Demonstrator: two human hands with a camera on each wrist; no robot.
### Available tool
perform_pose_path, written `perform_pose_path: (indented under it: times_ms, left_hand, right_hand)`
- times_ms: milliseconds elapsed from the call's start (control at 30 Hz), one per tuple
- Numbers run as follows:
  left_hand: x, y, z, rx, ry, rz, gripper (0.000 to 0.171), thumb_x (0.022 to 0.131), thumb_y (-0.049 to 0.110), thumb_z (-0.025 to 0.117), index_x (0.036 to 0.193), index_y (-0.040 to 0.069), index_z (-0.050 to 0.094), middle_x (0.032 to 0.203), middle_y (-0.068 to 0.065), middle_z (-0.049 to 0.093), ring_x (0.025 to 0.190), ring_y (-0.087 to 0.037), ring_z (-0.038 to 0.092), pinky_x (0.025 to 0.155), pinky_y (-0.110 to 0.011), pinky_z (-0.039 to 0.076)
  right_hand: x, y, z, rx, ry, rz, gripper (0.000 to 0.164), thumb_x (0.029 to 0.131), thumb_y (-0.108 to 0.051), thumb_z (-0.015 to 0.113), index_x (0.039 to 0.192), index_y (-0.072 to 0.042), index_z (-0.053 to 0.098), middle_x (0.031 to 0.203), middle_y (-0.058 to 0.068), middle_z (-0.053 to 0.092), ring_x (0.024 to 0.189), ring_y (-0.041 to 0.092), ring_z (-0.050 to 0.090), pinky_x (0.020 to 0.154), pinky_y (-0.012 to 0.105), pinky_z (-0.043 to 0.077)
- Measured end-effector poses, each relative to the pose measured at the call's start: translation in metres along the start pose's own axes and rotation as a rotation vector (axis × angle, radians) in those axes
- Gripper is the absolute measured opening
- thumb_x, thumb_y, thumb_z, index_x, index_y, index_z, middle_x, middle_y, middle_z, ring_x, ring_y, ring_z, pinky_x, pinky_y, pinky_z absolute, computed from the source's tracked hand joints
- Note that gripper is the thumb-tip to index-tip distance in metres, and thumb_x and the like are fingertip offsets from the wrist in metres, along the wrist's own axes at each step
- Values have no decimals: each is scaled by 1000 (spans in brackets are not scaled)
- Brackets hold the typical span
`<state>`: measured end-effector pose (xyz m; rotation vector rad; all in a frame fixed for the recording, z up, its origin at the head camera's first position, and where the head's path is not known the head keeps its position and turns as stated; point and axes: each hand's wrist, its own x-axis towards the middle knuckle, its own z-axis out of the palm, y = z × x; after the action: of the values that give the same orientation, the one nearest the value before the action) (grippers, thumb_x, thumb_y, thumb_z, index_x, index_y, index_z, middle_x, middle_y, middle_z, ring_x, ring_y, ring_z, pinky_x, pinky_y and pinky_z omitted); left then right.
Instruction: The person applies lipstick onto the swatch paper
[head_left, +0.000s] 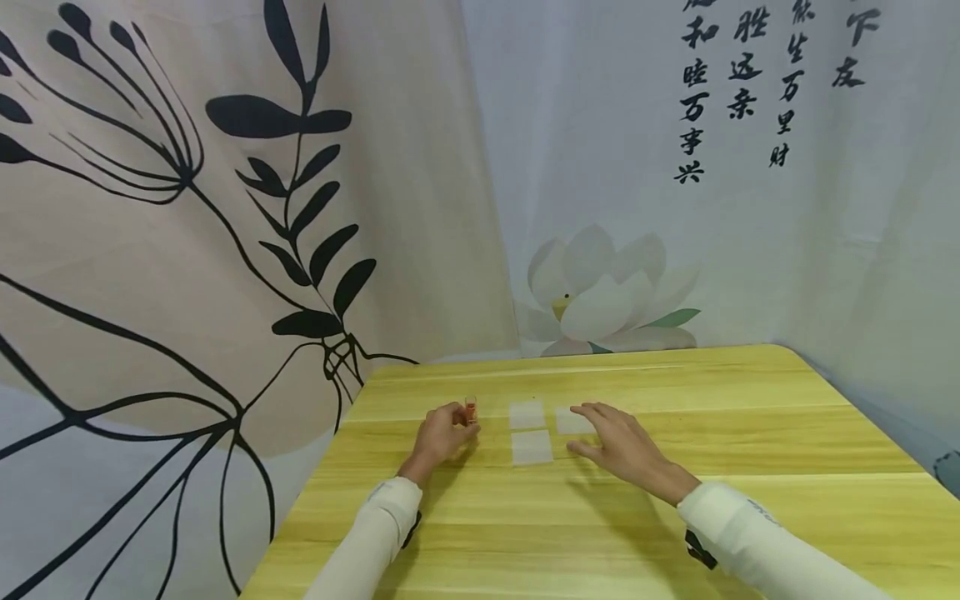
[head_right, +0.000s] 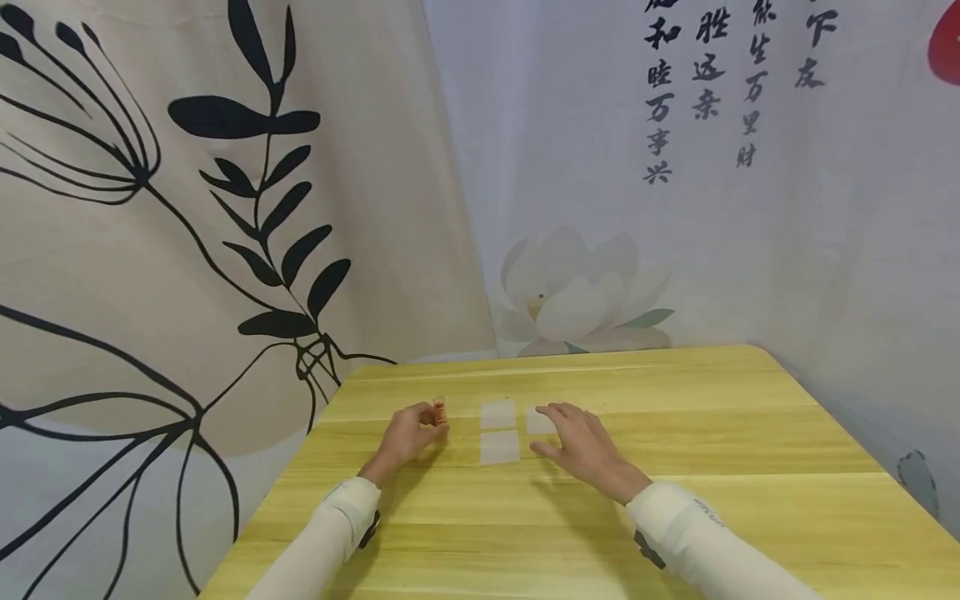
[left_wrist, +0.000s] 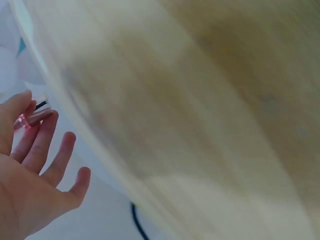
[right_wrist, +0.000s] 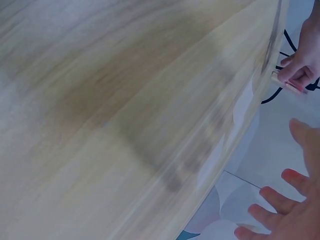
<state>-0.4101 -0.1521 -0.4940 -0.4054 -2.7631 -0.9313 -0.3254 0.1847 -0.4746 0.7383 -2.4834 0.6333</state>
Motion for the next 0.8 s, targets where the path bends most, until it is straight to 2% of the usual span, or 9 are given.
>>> perform_pose_path:
  times_ms: [167, 333, 467, 667, 800]
  left_hand:
    - [-1, 22, 1, -22, 8, 87, 22, 95, 33, 78, 105, 14, 73, 94, 2, 73, 102, -28, 70, 87, -48, 56]
    - [-5, 51, 1, -30, 11, 179, 26, 94, 33, 79, 110, 13, 74, 97, -1, 75, 103, -31, 71, 86, -49, 56]
    - [-7, 67, 3, 5, 2, 265, 24, 93, 34, 80, 109, 16, 77, 96, 3, 75, 101, -27, 71, 86, -46, 56]
    - [-15, 97, 3, 77, 3, 392, 20, 90, 34, 83, 105, 21, 78, 90, 9, 73, 93, -14, 68, 87, -43, 54]
    - [-22, 114, 4, 136, 3, 454, 20, 90, 36, 82, 105, 24, 78, 90, 12, 71, 92, -10, 64, 90, -47, 49]
  right_hand:
    - [5, -3, -3, 43, 4, 30, 58, 93, -30, 81, 140, -3, 61, 135, 17, 65, 119, 37, 65, 95, 54, 54]
    - [12, -9, -6, 102, -13, 116, 56, 97, -34, 75, 144, -7, 60, 140, 17, 63, 121, 38, 64, 94, 58, 53]
    - [18, -15, -7, 157, -11, 159, 55, 99, -40, 72, 143, -9, 61, 137, 15, 66, 119, 37, 66, 89, 56, 55]
    - [23, -20, -12, 250, -18, 167, 53, 101, -41, 68, 142, -9, 61, 128, 14, 70, 110, 34, 70, 81, 53, 58]
    - [25, -22, -12, 284, -39, 176, 47, 102, -42, 68, 136, -10, 66, 123, 9, 73, 101, 27, 73, 75, 44, 59]
